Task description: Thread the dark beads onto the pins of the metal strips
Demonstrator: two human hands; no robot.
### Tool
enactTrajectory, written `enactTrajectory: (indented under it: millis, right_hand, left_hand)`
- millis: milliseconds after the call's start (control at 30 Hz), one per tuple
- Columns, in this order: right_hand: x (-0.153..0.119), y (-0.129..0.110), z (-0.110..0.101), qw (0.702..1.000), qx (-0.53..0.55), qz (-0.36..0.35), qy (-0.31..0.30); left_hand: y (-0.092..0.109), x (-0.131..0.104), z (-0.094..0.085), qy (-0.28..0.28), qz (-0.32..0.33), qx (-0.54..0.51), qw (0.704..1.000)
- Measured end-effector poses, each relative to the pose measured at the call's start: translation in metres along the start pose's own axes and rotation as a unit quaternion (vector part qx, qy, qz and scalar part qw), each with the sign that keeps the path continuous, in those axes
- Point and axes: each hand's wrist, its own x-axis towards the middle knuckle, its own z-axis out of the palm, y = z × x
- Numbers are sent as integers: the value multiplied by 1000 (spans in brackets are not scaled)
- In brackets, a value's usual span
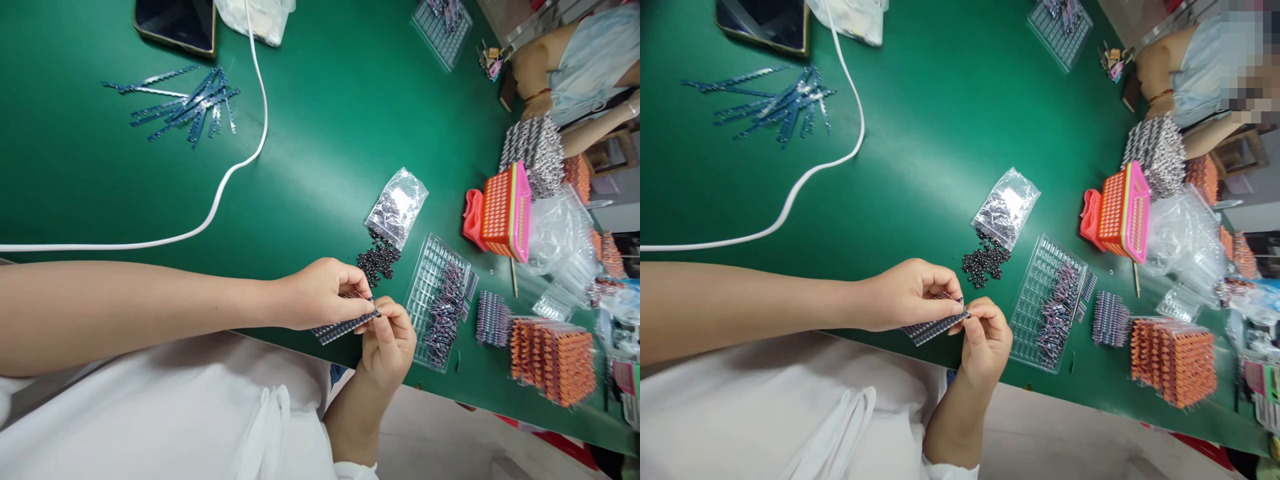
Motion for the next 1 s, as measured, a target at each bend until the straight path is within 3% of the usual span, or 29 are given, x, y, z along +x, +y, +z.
enactTrajectory:
  millis: [367, 700, 1000]
  right_hand:
    - [0, -1, -2, 998, 54, 27, -14]
    - [3, -4, -5, 984, 123, 122, -45]
    - [5, -1, -8, 978, 143, 131, -82]
  left_hand:
    - [2, 0, -1, 4, 5, 34, 999]
    - [4, -1, -4, -38, -13, 76, 996]
    - [6, 0, -4, -37, -3, 121, 992]
